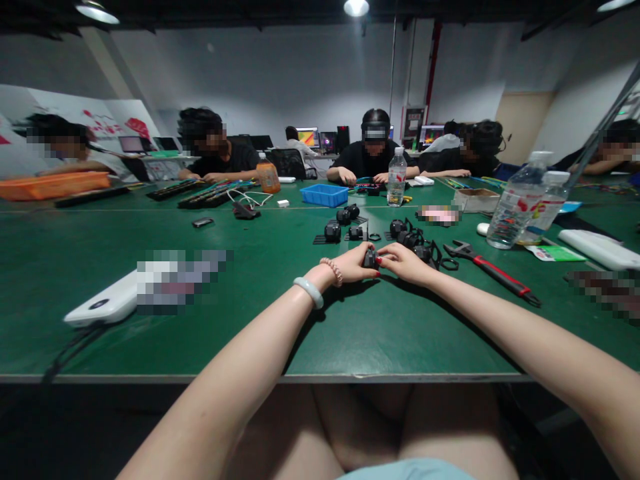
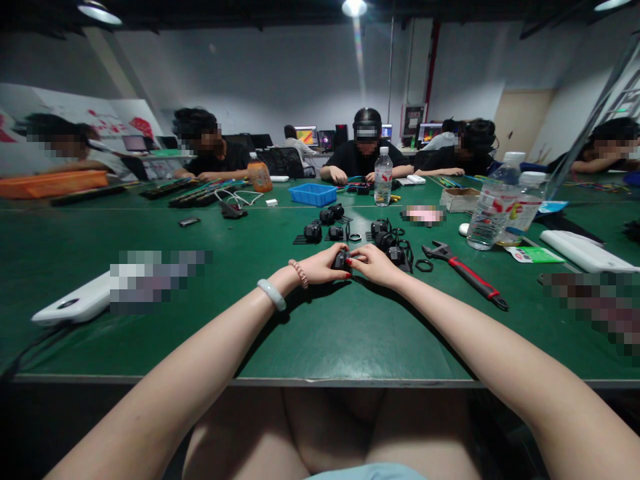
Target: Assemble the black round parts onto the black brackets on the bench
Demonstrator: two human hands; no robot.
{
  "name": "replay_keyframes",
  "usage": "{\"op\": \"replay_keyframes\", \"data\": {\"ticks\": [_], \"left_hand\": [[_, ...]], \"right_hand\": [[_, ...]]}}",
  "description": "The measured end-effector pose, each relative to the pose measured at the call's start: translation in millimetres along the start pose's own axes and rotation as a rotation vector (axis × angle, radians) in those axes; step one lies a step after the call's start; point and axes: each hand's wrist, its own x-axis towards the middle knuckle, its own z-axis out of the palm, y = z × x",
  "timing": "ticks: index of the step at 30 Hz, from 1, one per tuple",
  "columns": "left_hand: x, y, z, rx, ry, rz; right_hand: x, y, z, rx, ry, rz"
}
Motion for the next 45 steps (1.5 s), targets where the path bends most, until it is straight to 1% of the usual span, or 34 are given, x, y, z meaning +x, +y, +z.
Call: {"op": "replay_keyframes", "data": {"ticks": [13, 19, 24, 31, 45], "left_hand": [[0, 1, 0.1, 0.003, 0.003, -0.002], [-1, 3, -0.7, 0.015, 0.003, 0.003], [-1, 1, 0.0, 0.029, 0.006, 0.009], [-1, 2, -0.5, 0.034, -0.003, -0.007], [1, -2, 1.3, 0.029, -0.001, 0.023]], "right_hand": [[0, -1, 0, -0.008, 0.001, 0.006], [-1, -2, 1, 0.156, 0.013, -0.001], [-5, -7, 0, 0.232, -0.053, 0.000], [-7, -12, 0, 0.223, -0.066, 0.014], [-6, -7, 1, 0.186, -0.074, -0.027]]}}
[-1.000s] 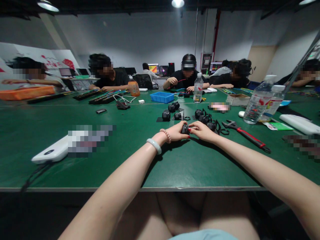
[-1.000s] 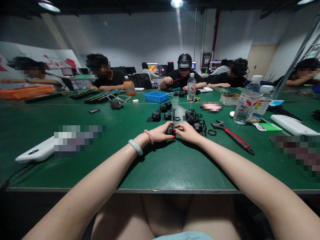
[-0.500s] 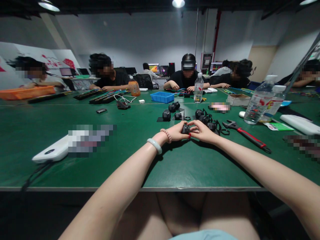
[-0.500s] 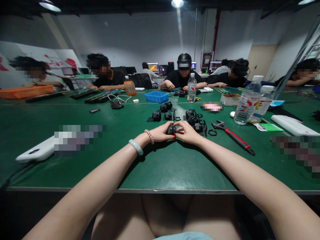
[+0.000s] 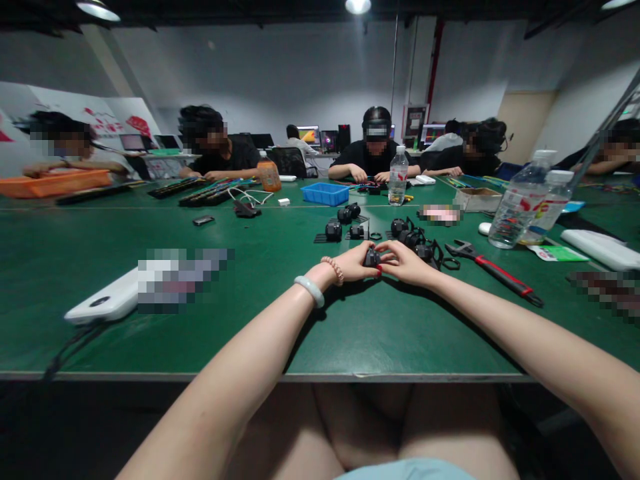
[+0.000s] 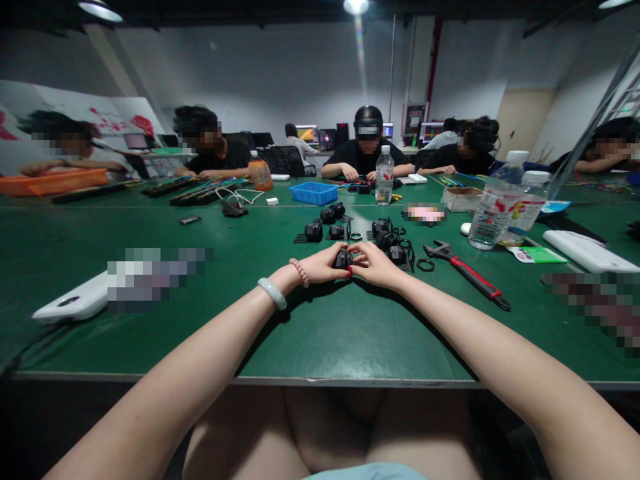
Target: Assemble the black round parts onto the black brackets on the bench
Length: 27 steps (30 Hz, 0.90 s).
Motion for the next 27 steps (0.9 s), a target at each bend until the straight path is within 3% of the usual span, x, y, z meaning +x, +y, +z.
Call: {"op": "replay_keyframes", "data": {"ticks": [27], "left_hand": [[0.4, 0.2, -0.8, 0.041, -0.013, -0.010]], "right_hand": [[2.0, -1.3, -1.2, -0.158, 0.036, -0.021]]}}
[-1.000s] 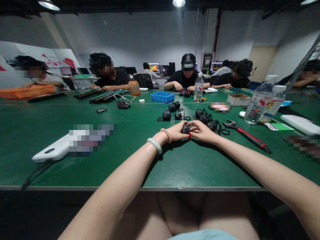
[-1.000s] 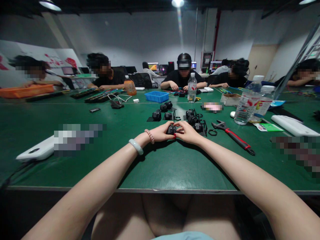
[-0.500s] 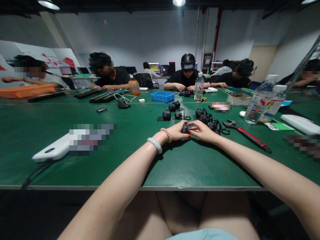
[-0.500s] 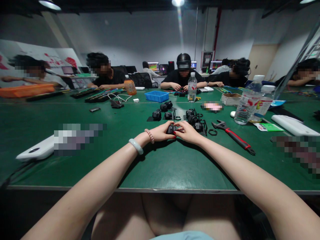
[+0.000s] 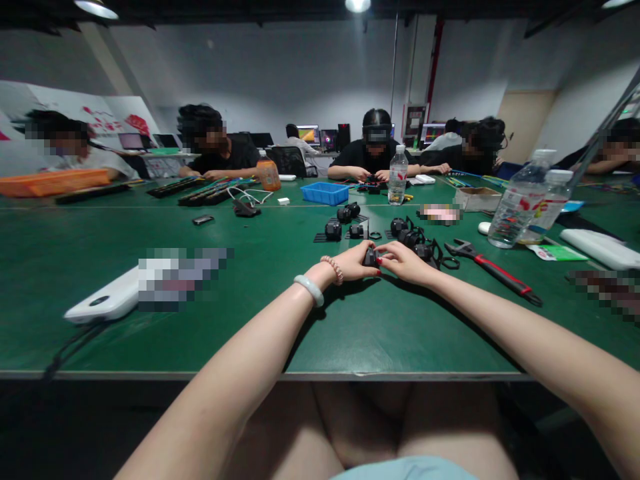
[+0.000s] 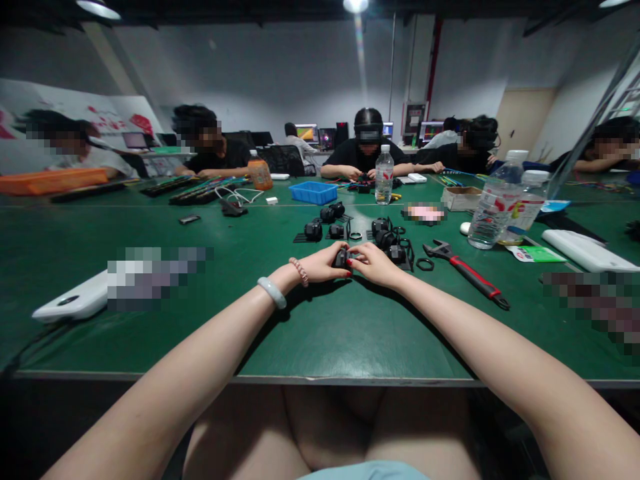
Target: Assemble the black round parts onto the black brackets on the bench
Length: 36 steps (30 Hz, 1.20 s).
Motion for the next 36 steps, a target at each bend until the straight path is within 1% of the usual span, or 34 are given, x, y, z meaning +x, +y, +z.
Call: {"op": "replay_keyframes", "data": {"ticks": [12, 21, 36], "left_hand": [[0.5, -0.8, 0.1, -0.001, -0.009, 0.005], [0.4, -0.3, 0.4, -0.014, 0.001, 0.001], [-0.7, 3.6, -1.7, -0.013, -0.001, 0.026]], "right_hand": [[0.5, -1.4, -1.3, -0.096, -0.005, -0.003], [1.0, -0.5, -1.3, -0.061, -0.003, 0.002], [0.3, -3.5, -0.7, -0.075, -0.002, 0.020]]}}
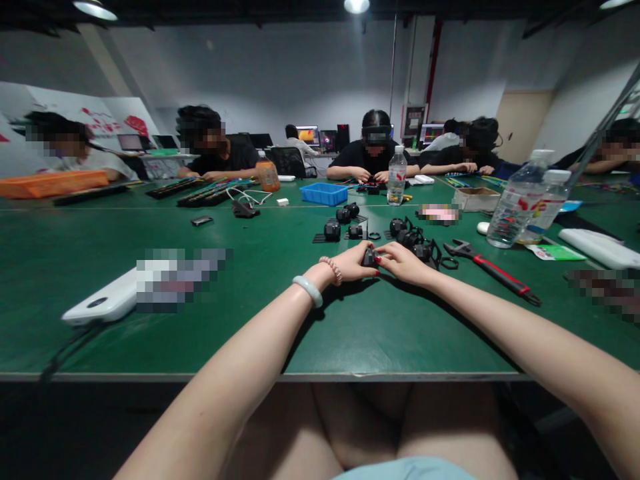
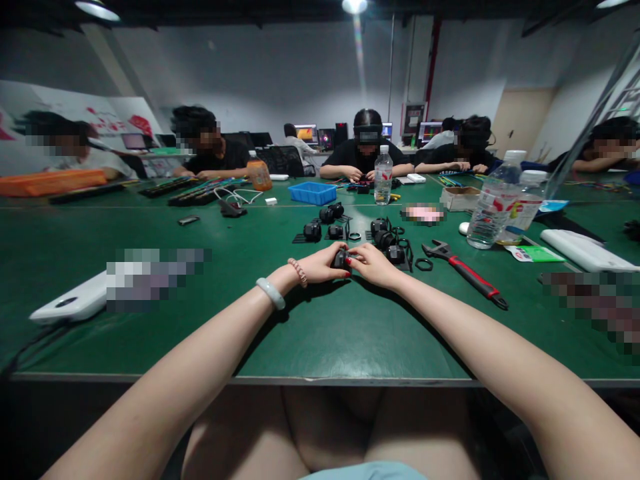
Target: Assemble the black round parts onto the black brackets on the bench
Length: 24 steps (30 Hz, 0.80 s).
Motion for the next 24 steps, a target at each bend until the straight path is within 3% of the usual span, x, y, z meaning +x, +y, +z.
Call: {"op": "replay_keyframes", "data": {"ticks": [8, 15, 24], "left_hand": [[-2.6, 6.2, -2.0, -0.017, -0.001, -0.020], [-0.3, 0.8, 0.7, -0.044, 0.022, -0.021], [0.5, -1.6, 1.4, -0.049, 0.013, -0.005]], "right_hand": [[-1.1, 0.7, 1.7, 0.105, 0.030, -0.003], [-4.6, -1.9, 1.6, 0.224, -0.018, 0.003], [-4.9, -1.5, 4.4, 0.193, -0.001, -0.027]]}}
